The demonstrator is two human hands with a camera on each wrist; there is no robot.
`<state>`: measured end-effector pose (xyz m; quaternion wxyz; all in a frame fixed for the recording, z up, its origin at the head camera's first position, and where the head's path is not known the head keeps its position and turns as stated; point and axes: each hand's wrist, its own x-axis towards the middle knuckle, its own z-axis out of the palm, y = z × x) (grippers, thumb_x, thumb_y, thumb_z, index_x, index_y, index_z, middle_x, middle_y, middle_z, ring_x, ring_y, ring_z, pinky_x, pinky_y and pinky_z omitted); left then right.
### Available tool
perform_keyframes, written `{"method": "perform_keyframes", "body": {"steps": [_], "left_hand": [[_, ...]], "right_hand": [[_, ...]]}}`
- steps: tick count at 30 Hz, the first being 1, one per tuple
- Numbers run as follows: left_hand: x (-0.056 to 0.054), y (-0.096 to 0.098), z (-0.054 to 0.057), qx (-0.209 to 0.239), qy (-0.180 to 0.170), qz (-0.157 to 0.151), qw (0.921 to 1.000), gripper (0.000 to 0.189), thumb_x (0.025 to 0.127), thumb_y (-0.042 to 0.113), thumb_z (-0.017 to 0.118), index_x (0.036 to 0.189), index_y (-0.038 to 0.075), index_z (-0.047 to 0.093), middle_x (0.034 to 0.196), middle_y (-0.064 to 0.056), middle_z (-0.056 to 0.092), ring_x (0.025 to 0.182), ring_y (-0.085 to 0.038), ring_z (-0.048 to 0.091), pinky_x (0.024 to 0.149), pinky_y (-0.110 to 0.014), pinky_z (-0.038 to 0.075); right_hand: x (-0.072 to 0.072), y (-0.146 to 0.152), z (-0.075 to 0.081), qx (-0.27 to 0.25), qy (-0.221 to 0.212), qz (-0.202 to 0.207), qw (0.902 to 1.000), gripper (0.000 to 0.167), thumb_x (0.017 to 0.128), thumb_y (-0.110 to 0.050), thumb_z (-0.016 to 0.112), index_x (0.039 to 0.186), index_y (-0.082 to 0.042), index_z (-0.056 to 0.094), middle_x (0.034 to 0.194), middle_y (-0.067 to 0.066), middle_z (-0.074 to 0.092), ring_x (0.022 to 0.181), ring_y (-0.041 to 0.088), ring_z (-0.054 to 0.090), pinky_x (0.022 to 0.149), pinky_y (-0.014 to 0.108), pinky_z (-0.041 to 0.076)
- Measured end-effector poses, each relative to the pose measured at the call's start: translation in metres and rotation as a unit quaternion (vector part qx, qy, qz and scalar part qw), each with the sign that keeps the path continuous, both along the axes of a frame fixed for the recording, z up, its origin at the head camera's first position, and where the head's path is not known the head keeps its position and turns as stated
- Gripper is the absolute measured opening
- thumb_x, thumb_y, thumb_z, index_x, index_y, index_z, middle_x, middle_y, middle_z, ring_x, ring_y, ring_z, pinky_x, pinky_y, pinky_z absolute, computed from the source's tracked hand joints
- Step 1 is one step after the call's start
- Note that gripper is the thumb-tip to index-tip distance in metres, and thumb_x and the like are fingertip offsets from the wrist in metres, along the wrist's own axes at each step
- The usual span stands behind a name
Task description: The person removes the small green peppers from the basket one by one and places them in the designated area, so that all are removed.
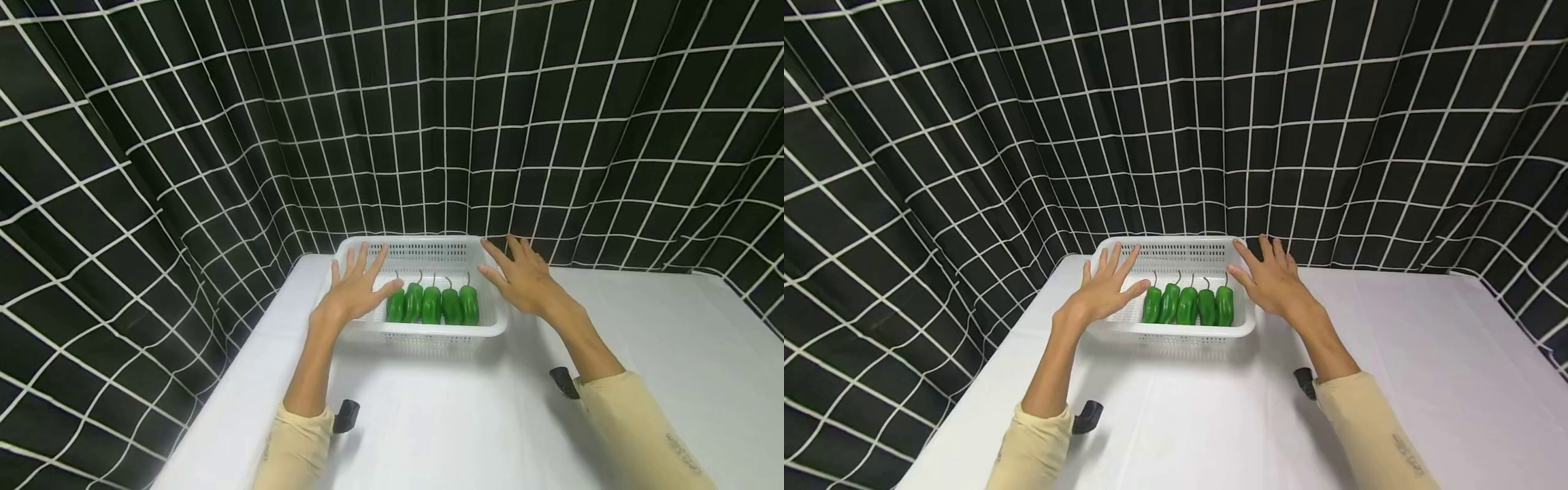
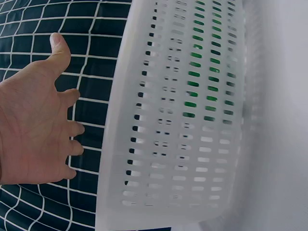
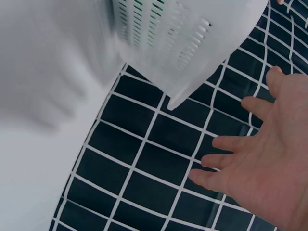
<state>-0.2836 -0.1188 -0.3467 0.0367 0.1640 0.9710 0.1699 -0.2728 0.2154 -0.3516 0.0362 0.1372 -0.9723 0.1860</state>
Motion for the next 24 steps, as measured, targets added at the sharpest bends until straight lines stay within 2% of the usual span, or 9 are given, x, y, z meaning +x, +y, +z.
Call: {"method": "perform_keyframes", "body": {"steps": [8,12,17,24], "left_hand": [[-0.003,-0.002,0.008,0.005,0.003,-0.009,0.9999,0.084,0.103,0.072,0.036,0.169,0.035,-0.002,0.177,-0.011,-0.015,0.164,-0.037,-0.016,0.129,-0.065,-0.016],[-0.002,-0.005,0.008,-0.008,-0.025,-0.010,0.9996,0.086,0.102,0.072,0.037,0.169,0.033,-0.002,0.176,-0.010,-0.017,0.163,-0.037,-0.018,0.129,-0.066,-0.013],[-0.002,-0.008,0.012,-0.034,-0.051,-0.018,0.9979,0.087,0.102,0.070,0.039,0.169,0.031,0.000,0.177,-0.014,-0.013,0.163,-0.041,-0.015,0.130,-0.068,-0.008],[0.003,-0.006,0.019,-0.081,-0.103,-0.044,0.9904,0.096,0.097,0.067,0.056,0.170,0.025,0.009,0.177,-0.018,-0.003,0.164,-0.045,-0.006,0.130,-0.069,-0.006]], "right_hand": [[0.002,0.000,0.008,-0.010,0.007,-0.005,0.9999,0.068,0.111,-0.054,0.032,0.169,-0.020,0.019,0.172,0.035,0.003,0.158,0.061,-0.003,0.123,0.080,0.004],[0.002,-0.001,0.007,-0.018,-0.008,-0.005,0.9998,0.069,0.111,-0.056,0.032,0.169,-0.021,0.019,0.172,0.035,0.004,0.159,0.060,-0.001,0.121,0.083,0.007],[-0.001,-0.003,0.007,-0.036,-0.012,-0.007,0.9992,0.069,0.111,-0.054,0.034,0.169,-0.022,0.017,0.172,0.034,0.005,0.159,0.059,0.004,0.119,0.084,0.012],[-0.006,-0.008,0.010,-0.055,0.001,0.000,0.9985,0.069,0.111,-0.048,0.041,0.168,-0.017,0.019,0.170,0.037,0.014,0.153,0.065,0.019,0.114,0.086,0.024]]}}
